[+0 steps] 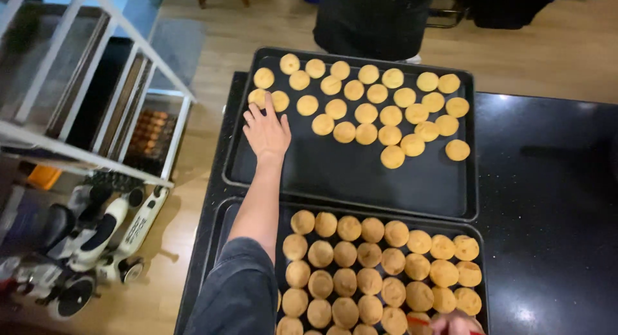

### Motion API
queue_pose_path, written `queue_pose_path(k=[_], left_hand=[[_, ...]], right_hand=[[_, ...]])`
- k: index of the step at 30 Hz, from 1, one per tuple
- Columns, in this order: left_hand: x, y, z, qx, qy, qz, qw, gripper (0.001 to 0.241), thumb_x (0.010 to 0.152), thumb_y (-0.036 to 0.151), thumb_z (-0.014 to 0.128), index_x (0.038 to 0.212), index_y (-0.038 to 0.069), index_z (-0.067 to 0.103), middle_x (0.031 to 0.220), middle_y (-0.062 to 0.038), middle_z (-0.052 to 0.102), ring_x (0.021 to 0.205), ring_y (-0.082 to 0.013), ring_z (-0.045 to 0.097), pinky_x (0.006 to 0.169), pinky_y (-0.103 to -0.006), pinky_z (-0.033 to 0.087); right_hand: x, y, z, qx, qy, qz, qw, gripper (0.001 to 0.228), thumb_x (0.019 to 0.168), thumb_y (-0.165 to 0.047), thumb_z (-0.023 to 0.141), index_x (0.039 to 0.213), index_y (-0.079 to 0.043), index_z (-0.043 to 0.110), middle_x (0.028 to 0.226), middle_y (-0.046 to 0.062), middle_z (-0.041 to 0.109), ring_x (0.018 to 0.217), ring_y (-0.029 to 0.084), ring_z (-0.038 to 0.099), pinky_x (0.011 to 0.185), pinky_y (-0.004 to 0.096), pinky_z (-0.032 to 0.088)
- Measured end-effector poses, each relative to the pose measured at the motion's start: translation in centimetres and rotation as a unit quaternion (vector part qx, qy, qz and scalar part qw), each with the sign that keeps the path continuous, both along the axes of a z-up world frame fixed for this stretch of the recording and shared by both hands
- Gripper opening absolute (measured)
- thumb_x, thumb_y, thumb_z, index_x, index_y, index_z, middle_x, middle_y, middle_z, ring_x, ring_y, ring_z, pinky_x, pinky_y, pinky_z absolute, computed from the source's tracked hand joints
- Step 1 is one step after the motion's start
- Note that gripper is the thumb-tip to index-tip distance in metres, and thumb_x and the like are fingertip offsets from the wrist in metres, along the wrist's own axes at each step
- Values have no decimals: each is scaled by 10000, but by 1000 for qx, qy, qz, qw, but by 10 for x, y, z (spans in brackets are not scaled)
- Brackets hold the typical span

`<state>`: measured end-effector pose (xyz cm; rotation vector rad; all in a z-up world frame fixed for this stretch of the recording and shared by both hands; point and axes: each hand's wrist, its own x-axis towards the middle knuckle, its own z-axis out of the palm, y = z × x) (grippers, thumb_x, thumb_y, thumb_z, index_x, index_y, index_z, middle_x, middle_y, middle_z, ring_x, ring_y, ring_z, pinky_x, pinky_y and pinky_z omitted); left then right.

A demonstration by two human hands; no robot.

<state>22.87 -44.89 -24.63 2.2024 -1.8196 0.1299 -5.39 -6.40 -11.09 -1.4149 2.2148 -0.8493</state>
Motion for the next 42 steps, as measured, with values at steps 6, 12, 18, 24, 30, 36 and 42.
queue_pose_path(k=[6,12,18,24,30,36,42], left_hand=[[-11,-33,-28,36,9,15,999,612,962,565,602,1452,248,416,1463,-151,286,1280,-407,435,747,-531,571],[-35,59,44,6,278,-92,956,458,1002,345,519,1267,-20,439,1179,-242,574,1094,-478,580,818,-613,488],[-101,208,93,24,830,-154,535,286,999,326,482,1151,99,566,868,-141,636,616,-196,585,559,-297,502],[-160,357,187,99,910,-56,399,483,1066,455,346,1238,71,585,877,-124,605,677,-199,578,581,-317,487],[-202,418,258,77,811,-162,556,457,1047,402,336,1198,78,621,1243,-88,623,1162,-176,577,1049,-296,416],[-227,448,273,81,817,-191,538,438,1074,385,318,1213,99,619,992,-79,583,857,-150,544,793,-277,441],[-255,461,282,39,605,-284,743,542,1060,441,203,1238,53,537,1146,-96,606,1086,-185,584,975,-322,449]], right_hand=[[-9,3,-6,-11,-33,-84,996,553,962,-204,371,452,-129,572,493,-74,606,404,49,465,487,226,335],[4,4,20,-78,-172,-104,976,580,1027,-325,482,534,-59,630,525,39,647,409,130,486,422,275,358],[-18,-20,49,-161,-223,133,952,504,1074,-200,384,612,-75,545,609,22,585,523,98,500,485,264,379],[-34,-1,120,-273,-252,195,908,416,1082,-247,383,806,-48,621,741,61,613,506,89,454,454,219,374],[-48,28,148,-314,-129,345,875,283,1013,-98,444,784,-61,606,730,40,625,630,199,570,615,352,436],[-84,55,148,-411,-166,363,820,348,1063,-234,437,858,-50,649,802,78,655,688,204,629,672,327,516],[-103,61,127,-297,-34,275,914,354,1012,-162,425,701,-106,584,712,31,669,685,235,680,647,398,473]])
